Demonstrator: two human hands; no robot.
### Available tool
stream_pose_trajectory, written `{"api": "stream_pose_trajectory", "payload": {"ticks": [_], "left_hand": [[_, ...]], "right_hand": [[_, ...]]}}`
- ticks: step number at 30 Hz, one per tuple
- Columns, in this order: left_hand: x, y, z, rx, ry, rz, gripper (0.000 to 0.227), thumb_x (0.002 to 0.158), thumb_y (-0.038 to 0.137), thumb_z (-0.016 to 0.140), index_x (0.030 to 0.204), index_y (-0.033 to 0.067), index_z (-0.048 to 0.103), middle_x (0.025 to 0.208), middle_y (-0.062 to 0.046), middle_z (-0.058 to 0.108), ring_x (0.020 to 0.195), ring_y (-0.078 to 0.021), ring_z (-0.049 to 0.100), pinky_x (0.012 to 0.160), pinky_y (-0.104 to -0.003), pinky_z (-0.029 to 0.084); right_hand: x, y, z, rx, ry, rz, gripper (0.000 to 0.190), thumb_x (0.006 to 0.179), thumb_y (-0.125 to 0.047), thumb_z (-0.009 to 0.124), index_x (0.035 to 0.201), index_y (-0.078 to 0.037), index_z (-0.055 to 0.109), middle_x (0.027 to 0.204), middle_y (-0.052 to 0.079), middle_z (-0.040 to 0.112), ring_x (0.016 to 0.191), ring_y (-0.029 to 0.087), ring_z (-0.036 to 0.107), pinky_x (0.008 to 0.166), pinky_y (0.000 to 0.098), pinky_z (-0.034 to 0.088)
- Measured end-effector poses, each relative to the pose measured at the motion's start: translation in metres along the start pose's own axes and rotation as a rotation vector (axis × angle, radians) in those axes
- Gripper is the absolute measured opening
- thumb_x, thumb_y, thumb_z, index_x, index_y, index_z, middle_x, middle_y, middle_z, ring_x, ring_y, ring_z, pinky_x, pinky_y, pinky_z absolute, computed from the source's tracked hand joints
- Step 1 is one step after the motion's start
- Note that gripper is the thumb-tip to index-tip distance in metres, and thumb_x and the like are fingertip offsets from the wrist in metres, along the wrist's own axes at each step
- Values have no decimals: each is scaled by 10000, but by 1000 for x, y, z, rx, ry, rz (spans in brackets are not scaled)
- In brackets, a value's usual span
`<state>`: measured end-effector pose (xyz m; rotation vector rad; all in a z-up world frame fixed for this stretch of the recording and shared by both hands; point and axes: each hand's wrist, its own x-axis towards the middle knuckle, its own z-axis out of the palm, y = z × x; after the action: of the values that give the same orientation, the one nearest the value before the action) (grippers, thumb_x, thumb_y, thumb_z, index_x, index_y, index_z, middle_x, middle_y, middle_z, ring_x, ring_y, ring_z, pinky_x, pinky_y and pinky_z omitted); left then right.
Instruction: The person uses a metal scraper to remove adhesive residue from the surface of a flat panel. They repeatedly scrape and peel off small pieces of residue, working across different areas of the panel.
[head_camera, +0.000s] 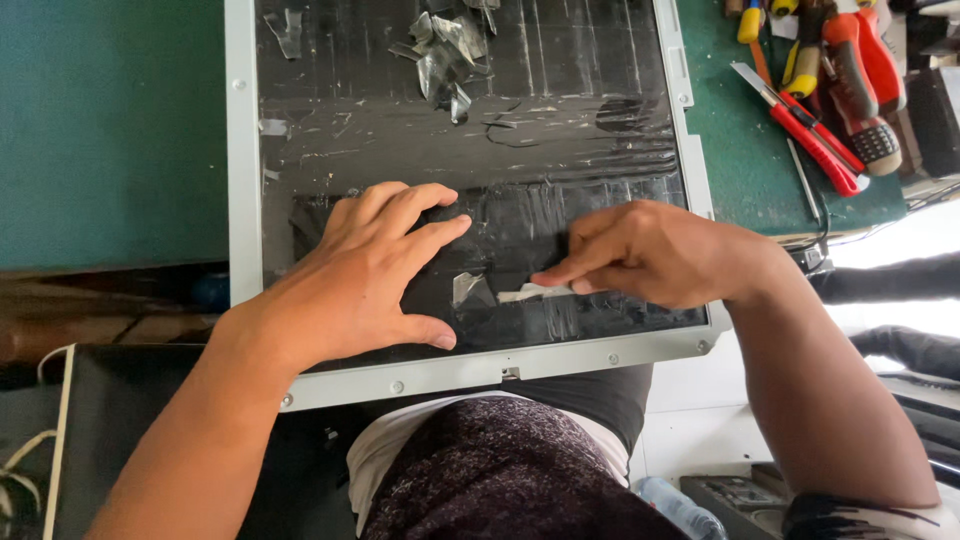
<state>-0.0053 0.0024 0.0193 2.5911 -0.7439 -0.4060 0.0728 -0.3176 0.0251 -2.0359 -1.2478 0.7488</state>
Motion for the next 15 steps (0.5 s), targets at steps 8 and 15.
{"api": "stream_pose_trajectory", "payload": {"ticks": [8, 15], "left_hand": [[0, -7, 7, 17, 44, 58, 1127, 728, 554, 990, 1600, 110, 431, 1648, -78, 311, 1475, -347, 252, 1182, -594, 258], [-1, -7, 8, 18, 62, 57, 1138, 721, 564, 994, 1604, 121, 428, 1650, -72, 307, 1475, -345, 248, 1185, -592, 248]], "right_hand": [[11, 1, 4, -70, 101, -103, 398, 970, -38, 709, 1347, -148, 763, 874, 35, 713, 786, 163, 672, 658, 329, 563], [-2, 4, -7, -21, 4, -19, 411, 939, -25, 717, 1298, -202, 812, 857, 23, 737, 726, 133, 696, 581, 304, 530]]}}
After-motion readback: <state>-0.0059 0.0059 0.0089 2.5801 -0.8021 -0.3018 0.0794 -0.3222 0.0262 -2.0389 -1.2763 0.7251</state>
